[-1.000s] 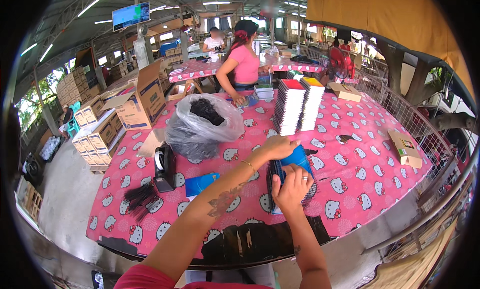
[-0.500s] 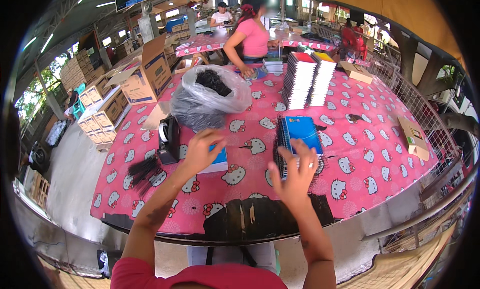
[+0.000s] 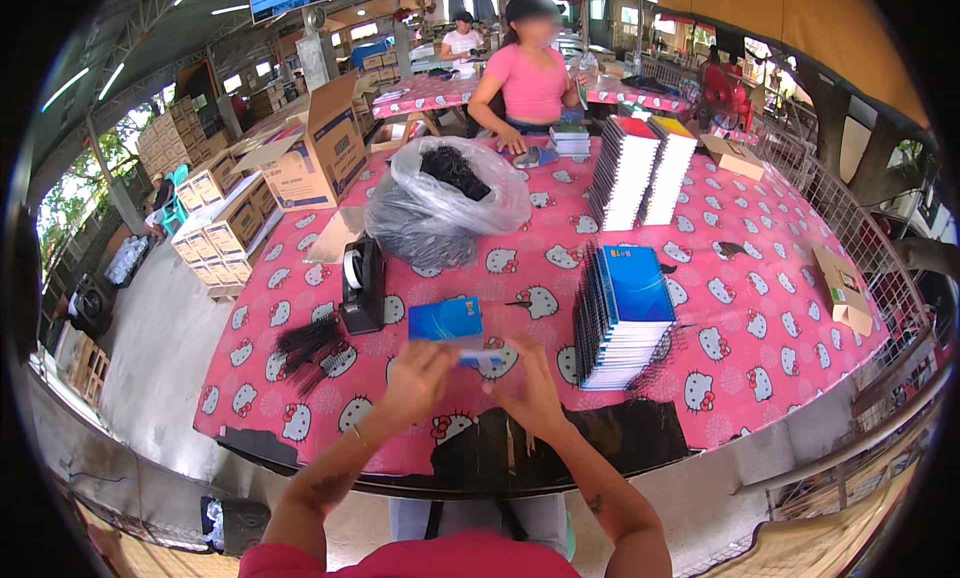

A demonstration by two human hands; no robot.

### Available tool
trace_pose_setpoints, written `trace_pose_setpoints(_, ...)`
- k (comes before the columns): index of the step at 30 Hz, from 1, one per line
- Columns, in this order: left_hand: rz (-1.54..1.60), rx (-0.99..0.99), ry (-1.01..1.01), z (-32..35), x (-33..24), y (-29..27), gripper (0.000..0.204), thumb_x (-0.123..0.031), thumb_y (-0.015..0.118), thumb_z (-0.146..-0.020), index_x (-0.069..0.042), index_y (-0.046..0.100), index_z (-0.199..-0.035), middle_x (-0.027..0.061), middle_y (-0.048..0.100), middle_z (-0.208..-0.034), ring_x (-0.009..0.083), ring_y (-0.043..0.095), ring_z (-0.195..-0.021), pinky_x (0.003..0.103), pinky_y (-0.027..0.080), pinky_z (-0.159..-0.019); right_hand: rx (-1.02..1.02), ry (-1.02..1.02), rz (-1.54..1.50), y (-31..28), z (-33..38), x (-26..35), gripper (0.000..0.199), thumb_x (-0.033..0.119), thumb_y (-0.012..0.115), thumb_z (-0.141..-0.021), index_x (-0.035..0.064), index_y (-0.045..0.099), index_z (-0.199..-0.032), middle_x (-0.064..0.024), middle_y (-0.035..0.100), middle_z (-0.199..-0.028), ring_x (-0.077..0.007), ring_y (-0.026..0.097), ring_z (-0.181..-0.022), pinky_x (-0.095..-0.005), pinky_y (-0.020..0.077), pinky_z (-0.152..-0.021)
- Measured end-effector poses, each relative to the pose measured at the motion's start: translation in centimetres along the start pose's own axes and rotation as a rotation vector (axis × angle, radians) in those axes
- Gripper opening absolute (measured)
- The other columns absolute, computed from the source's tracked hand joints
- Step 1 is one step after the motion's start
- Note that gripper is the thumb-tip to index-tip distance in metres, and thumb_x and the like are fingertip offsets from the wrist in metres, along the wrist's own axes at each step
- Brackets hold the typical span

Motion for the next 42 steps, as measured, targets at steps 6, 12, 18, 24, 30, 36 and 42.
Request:
trace_pose_setpoints(6,0.242,-0.223,-0.161,2.7,-2.8,1.4,0.043,-0.009,0.068,-0.089,-0.002,0.058,-0.130,0.0187,0.060,-0.130,0.0314,0.057,-0.122,0.043,0.042,-0.104,0.287,0.387,-0.286,3.2,4.5,-7.4,0.027,0.003,0.075,-0.088,0.0009,0.063,-0.112,-0.0039,0.067,-0.102,-0.0099,0.061,-0.095,-0.0268,0.0502,-0.084)
trace_pose_setpoints(12,0.935,-0.336,-0.736,6.8,-2.6,4.8,0.054,-0.012,0.061,-0.097,0.002,0.042,-0.145,0.0241,0.052,-0.140,0.0295,0.051,-0.128,0.039,0.043,-0.102,0.202,0.455,-0.402,3.7,4.8,-6.9,0.033,0.008,0.078,-0.085,0.0042,0.060,-0.113,-0.0070,0.065,-0.098,-0.0147,0.064,-0.091,-0.0299,0.0510,-0.082)
trace_pose_setpoints(18,-0.303,-0.140,-0.714,14.7,14.5,-2.7,0.033,-0.007,0.065,-0.086,-0.001,0.060,-0.118,0.0171,0.058,-0.109,0.0365,0.056,-0.099,0.047,0.047,-0.087,0.189,0.379,-0.329,3.5,4.6,-6.6,0.035,0.008,0.078,-0.086,0.0035,0.060,-0.116,-0.0061,0.066,-0.103,-0.0154,0.061,-0.107,-0.0308,0.0483,-0.092)
trace_pose_setpoints(24,-0.450,-0.024,-0.588,15.7,16.3,-2.0,0.029,-0.007,0.063,-0.088,-0.004,0.061,-0.117,0.0130,0.057,-0.101,0.0330,0.057,-0.095,0.045,0.048,-0.081,0.381,0.573,-0.474,4.2,4.5,-8.0,0.027,0.005,0.074,-0.089,-0.0002,0.069,-0.115,-0.0055,0.071,-0.107,-0.0118,0.063,-0.101,-0.0275,0.0491,-0.092)
trace_pose_setpoints(30,-0.400,-0.170,-0.419,13.7,13.0,-2.9,0.027,-0.009,0.061,-0.092,-0.007,0.063,-0.119,0.0120,0.056,-0.097,0.0322,0.058,-0.086,0.043,0.049,-0.071,0.401,0.561,-0.526,4.7,4.9,-8.1,0.035,0.009,0.073,-0.091,0.0023,0.068,-0.125,-0.0036,0.071,-0.112,-0.0113,0.063,-0.103,-0.0279,0.0489,-0.092)
trace_pose_setpoints(36,0.274,-0.225,-0.493,8.2,4.6,-2.6,0.023,-0.006,0.067,-0.089,-0.007,0.068,-0.112,0.0120,0.061,-0.089,0.0293,0.061,-0.071,0.039,0.050,-0.062,0.408,0.446,-0.491,4.1,4.1,-7.1,0.034,0.008,0.069,-0.093,0.0008,0.066,-0.127,-0.0054,0.071,-0.117,-0.0115,0.062,-0.107,-0.0285,0.0475,-0.096)
trace_pose_setpoints(42,0.514,-0.203,-0.551,6.6,1.2,-2.1,0.016,-0.007,0.071,-0.089,-0.005,0.073,-0.105,0.0106,0.067,-0.088,0.0211,0.065,-0.070,0.031,0.050,-0.061,0.424,0.529,-0.534,4.6,4.4,-7.5,0.034,0.009,0.068,-0.094,-0.0001,0.066,-0.127,-0.0052,0.071,-0.115,-0.0107,0.062,-0.105,-0.0284,0.0476,-0.096)
Point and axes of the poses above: each hand's wrist, its own z-axis away from the middle knuckle, its own y-axis out of the palm, x = y × z, the point moved 5 cm from there along -z, towards the middle knuckle
